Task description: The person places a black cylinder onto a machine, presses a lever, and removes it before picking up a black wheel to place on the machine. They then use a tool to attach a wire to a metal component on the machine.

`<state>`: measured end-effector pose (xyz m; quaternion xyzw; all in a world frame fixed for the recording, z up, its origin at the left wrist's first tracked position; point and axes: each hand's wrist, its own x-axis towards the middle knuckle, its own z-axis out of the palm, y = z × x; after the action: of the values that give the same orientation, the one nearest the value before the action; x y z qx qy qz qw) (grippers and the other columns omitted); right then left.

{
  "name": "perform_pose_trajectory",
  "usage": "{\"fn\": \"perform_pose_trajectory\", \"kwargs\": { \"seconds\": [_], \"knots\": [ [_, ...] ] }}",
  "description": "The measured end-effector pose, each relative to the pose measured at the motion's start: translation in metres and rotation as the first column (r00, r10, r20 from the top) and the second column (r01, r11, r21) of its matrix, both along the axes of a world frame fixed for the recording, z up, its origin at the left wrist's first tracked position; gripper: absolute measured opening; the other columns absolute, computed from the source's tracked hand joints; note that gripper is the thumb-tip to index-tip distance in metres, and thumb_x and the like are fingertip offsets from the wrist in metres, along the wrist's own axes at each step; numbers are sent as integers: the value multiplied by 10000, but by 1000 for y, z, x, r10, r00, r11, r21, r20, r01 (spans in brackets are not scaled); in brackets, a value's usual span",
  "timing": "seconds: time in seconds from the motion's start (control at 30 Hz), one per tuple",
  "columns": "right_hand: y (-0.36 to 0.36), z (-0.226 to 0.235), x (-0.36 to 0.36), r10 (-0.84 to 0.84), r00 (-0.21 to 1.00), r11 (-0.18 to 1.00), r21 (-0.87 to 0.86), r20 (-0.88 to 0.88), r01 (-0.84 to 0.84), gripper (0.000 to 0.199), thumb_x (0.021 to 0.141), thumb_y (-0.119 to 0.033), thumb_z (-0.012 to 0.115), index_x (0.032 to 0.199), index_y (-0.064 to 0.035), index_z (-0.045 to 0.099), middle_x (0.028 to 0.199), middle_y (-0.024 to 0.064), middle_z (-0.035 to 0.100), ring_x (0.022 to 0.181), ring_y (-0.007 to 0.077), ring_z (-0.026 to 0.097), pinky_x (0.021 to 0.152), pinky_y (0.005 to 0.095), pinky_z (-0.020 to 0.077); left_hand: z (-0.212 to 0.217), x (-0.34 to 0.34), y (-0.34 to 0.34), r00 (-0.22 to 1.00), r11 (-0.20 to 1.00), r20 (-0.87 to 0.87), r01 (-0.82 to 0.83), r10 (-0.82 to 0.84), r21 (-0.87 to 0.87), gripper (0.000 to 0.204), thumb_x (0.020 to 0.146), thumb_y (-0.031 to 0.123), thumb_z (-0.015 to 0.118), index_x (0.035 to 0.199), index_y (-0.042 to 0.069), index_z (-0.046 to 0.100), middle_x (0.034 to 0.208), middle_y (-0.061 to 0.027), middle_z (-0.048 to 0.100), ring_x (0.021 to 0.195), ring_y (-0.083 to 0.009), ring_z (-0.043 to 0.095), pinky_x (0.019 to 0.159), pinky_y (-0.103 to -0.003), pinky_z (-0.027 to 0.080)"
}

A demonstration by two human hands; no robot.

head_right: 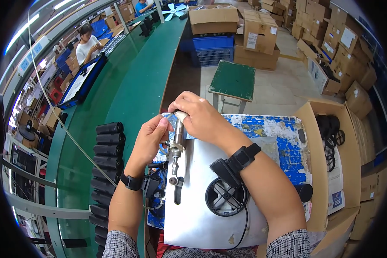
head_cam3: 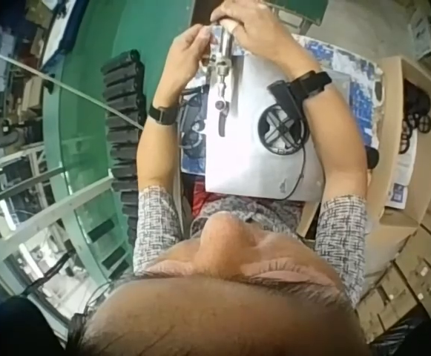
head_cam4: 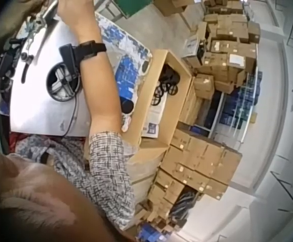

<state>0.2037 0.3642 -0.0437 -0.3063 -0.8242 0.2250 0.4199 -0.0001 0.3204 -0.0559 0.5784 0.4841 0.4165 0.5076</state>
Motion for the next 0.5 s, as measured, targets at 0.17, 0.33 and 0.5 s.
{"fn": "perform_pose_trajectory", "kwargs": {
  "seconds": [0.17, 0.33, 0.5],
  "knots": [
    [1, -2, 0, -1, 1000, 1000, 17, -5, 1, 267, 875, 64, 560, 1088, -2, 706, 1081, 156, 674, 1029, 351, 687, 889, 421, 563, -5, -1, 7, 999, 998, -49, 24, -21, 63, 365, 1142, 299, 496, 924, 46, 646, 651, 33, 511, 558, -58, 468, 519, -255, 409],
    [2, -2, 0, 8, 1000, 999, 36, -7, -7, 271, 881, 58, 549, 1094, -1, 706, 1089, 159, 672, 1034, 356, 686, 893, 419, 566, -7, -3, 8, 999, 998, -34, 30, -28, 49, 361, 1139, 302, 500, 928, 48, 647, 647, 35, 503, 555, -55, 453, 518, -254, 406],
    [2, -3, 3, 14, 1000, 999, 33, 1, -14, 292, 886, 58, 545, 1118, -3, 711, 1109, 154, 668, 1039, 349, 689, 883, 411, 575, -7, -3, 7, 999, 998, -18, 30, -29, 51, 367, 1139, 309, 499, 931, 48, 650, 645, 36, 499, 553, -53, 445, 518, -252, 402]
  ]
}}
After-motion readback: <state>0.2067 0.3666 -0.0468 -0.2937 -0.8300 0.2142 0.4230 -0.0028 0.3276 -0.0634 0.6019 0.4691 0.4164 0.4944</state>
